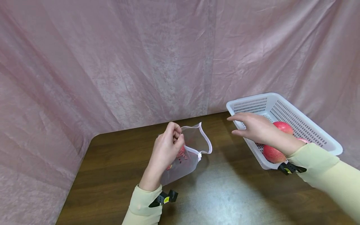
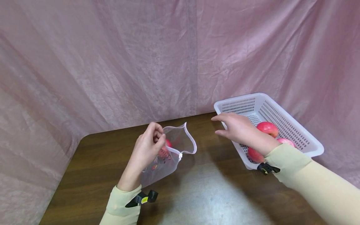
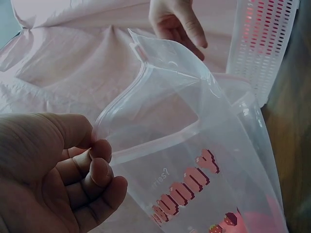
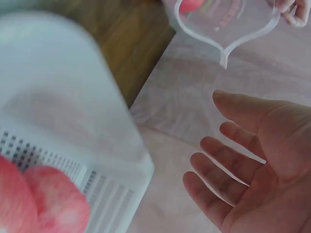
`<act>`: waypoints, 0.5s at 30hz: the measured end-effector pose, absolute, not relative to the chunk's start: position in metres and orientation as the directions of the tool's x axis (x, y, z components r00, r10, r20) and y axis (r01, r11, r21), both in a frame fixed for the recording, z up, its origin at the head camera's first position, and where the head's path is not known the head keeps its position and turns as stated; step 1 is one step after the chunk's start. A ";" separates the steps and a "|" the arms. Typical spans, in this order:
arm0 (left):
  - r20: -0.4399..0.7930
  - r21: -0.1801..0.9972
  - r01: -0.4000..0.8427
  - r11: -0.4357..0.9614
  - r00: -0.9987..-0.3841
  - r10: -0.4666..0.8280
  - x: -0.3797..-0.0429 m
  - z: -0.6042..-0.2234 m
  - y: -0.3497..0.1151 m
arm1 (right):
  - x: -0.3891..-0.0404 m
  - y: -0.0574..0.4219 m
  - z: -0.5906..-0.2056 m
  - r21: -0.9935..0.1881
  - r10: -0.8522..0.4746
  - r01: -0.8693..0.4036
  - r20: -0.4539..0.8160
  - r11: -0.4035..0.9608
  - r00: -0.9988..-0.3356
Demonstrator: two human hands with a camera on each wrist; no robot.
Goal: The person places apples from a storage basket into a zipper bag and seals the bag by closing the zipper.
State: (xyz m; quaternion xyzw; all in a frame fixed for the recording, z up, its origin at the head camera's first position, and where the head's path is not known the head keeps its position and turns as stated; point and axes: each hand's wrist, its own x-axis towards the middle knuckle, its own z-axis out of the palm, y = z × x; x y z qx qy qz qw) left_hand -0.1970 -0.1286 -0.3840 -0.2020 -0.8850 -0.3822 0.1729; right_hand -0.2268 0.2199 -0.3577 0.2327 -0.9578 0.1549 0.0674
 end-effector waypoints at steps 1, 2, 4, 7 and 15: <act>0.459 0.609 0.488 0.626 -0.860 0.224 -0.197 -0.384 -0.129 | -0.227 0.223 -0.357 -0.256 -0.421 -0.461 0.198 0.850 -0.885; 0.458 0.610 0.487 0.626 -0.861 0.223 -0.196 -0.383 -0.129 | -0.227 0.227 -0.357 -0.246 -0.418 -0.458 0.197 0.855 -0.887; 0.457 0.610 0.486 0.626 -0.861 0.222 -0.196 -0.383 -0.129 | -0.229 0.234 -0.358 -0.233 -0.415 -0.453 0.198 0.860 -0.888; 0.456 0.610 0.484 0.627 -0.862 0.222 -0.196 -0.382 -0.129 | -0.232 0.244 -0.359 -0.230 -0.408 -0.443 0.185 0.866 -0.894; 0.458 0.605 0.482 0.634 -0.862 0.218 -0.195 -0.382 -0.130 | -0.236 0.268 -0.362 -0.233 -0.392 -0.412 0.127 0.881 -0.911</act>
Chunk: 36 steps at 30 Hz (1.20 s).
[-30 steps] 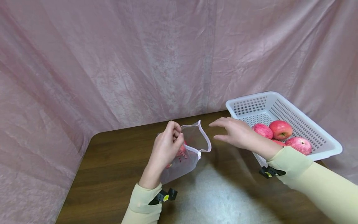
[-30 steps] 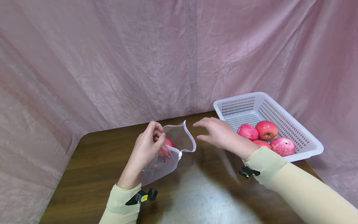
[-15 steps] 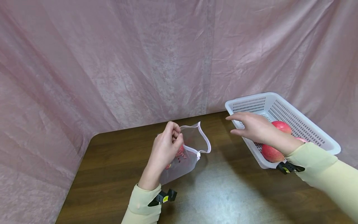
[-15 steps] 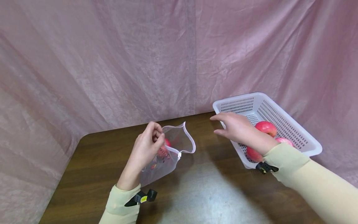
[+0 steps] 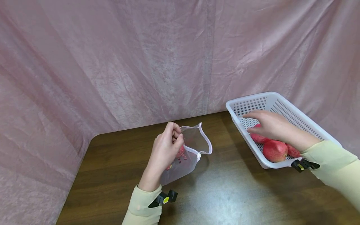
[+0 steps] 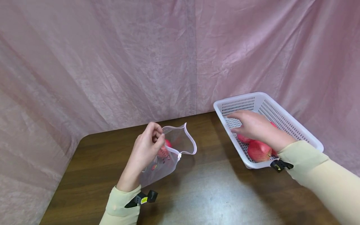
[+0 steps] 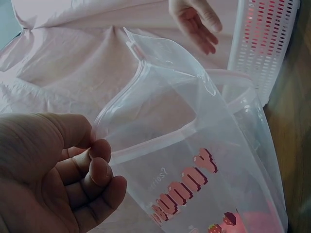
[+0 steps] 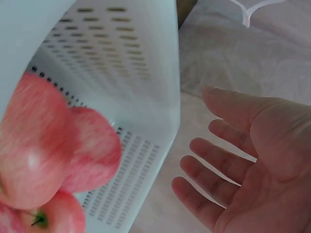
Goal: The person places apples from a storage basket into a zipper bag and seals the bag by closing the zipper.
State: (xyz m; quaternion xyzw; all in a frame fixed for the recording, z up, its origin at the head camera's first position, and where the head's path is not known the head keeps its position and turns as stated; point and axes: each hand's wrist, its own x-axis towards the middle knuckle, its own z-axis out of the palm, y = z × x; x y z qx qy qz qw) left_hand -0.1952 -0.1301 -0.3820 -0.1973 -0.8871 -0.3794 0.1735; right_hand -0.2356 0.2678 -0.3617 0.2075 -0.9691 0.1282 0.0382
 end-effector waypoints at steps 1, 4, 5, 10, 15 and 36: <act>0.456 0.605 0.481 0.634 -0.863 0.218 -0.195 -0.382 -0.130 | -0.236 0.270 -0.362 -0.232 -0.390 -0.408 0.120 0.883 -0.913; 0.451 0.608 0.477 0.635 -0.865 0.219 -0.194 -0.382 -0.131 | -0.237 0.277 -0.364 -0.230 -0.381 -0.395 0.104 0.889 -0.918; 0.449 0.608 0.476 0.635 -0.866 0.220 -0.194 -0.382 -0.131 | -0.237 0.279 -0.364 -0.230 -0.379 -0.392 0.101 0.891 -0.920; 0.442 0.611 0.475 0.633 -0.869 0.225 -0.193 -0.382 -0.131 | -0.239 0.289 -0.364 -0.213 -0.371 -0.382 0.090 0.899 -0.924; 0.431 0.619 0.469 0.630 -0.873 0.227 -0.193 -0.381 -0.132 | -0.242 0.300 -0.363 -0.204 -0.358 -0.363 0.064 0.909 -0.932; 0.453 0.606 0.499 0.619 -0.857 0.248 -0.196 -0.384 -0.135 | -0.250 0.347 -0.369 -0.213 -0.330 -0.322 0.000 0.922 -0.944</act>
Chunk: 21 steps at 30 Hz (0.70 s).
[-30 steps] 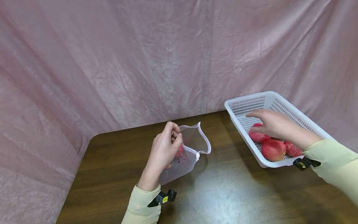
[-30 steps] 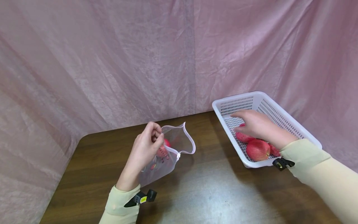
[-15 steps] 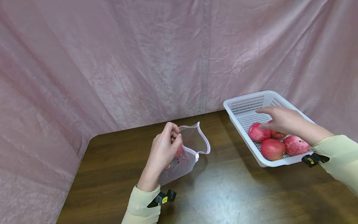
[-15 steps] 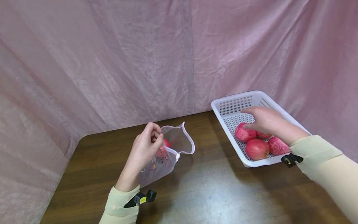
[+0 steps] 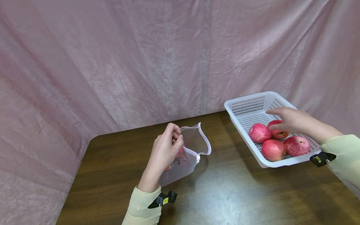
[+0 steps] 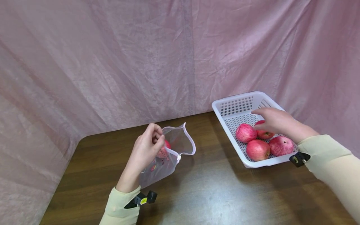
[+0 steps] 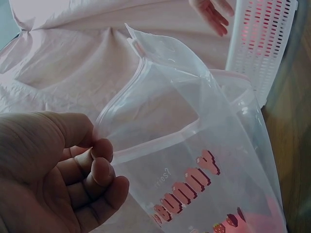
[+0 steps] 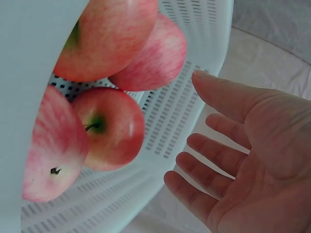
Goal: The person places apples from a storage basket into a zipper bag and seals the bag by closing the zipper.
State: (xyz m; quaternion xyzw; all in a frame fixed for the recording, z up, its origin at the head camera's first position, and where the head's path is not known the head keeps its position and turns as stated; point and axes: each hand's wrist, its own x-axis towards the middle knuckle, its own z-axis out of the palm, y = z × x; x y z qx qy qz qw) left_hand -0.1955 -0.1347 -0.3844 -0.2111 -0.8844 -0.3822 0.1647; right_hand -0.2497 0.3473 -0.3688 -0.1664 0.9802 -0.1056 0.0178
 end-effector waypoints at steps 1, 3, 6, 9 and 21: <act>0.454 0.606 0.501 0.617 -0.856 0.249 -0.196 -0.385 -0.135 | -0.250 0.349 -0.369 -0.216 -0.330 -0.322 -0.002 0.922 -0.944; 0.452 0.608 0.502 0.614 -0.856 0.252 -0.196 -0.385 -0.134 | -0.251 0.353 -0.370 -0.217 -0.322 -0.312 -0.015 0.925 -0.947; 0.454 0.607 0.504 0.614 -0.854 0.254 -0.197 -0.385 -0.134 | -0.252 0.357 -0.372 -0.224 -0.302 -0.286 -0.038 0.932 -0.953; 0.454 0.604 0.506 0.616 -0.853 0.256 -0.197 -0.384 -0.134 | -0.252 0.361 -0.374 -0.222 -0.289 -0.271 -0.054 0.937 -0.956; 0.444 0.603 0.501 0.621 -0.857 0.260 -0.196 -0.383 -0.134 | -0.254 0.370 -0.386 -0.207 -0.320 -0.299 -0.072 0.932 -0.945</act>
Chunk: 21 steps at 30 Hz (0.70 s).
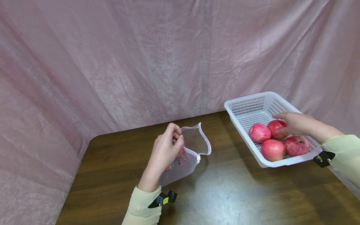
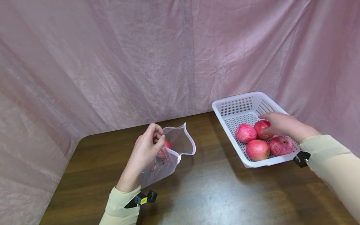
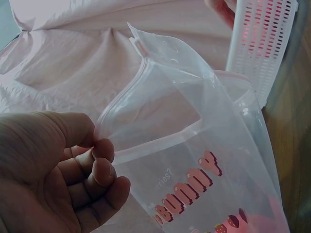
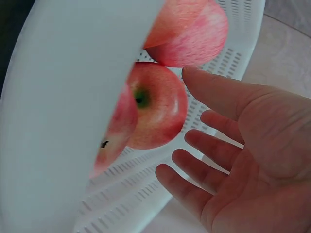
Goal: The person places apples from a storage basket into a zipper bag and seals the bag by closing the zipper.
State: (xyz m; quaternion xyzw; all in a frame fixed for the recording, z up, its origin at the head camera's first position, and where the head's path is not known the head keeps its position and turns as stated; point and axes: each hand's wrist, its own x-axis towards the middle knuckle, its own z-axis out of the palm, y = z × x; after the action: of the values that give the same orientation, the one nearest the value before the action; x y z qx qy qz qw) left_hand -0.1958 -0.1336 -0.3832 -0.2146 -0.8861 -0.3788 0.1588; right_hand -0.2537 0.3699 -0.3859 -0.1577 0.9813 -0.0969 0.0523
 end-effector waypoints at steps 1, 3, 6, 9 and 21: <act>0.442 0.604 0.500 0.621 -0.858 0.260 -0.196 -0.383 -0.134 | -0.254 0.370 -0.387 -0.210 -0.323 -0.302 -0.074 0.930 -0.943; 0.440 0.606 0.499 0.620 -0.859 0.261 -0.196 -0.383 -0.134 | -0.255 0.372 -0.390 -0.221 -0.330 -0.306 -0.081 0.926 -0.940; 0.440 0.606 0.500 0.619 -0.859 0.262 -0.196 -0.383 -0.134 | -0.256 0.375 -0.393 -0.241 -0.331 -0.303 -0.086 0.922 -0.940; 0.442 0.604 0.500 0.621 -0.858 0.262 -0.196 -0.383 -0.134 | -0.259 0.378 -0.395 -0.243 -0.336 -0.308 -0.085 0.920 -0.938; 0.427 0.611 0.490 0.622 -0.865 0.262 -0.196 -0.383 -0.133 | -0.261 0.387 -0.403 -0.271 -0.332 -0.296 -0.096 0.916 -0.939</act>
State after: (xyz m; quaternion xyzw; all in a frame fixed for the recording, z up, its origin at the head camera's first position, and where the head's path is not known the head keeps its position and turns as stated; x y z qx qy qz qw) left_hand -0.1955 -0.1333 -0.3825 -0.2115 -0.8880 -0.3798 0.1501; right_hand -0.2606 0.3866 -0.4032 -0.1607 0.9762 -0.1274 0.0701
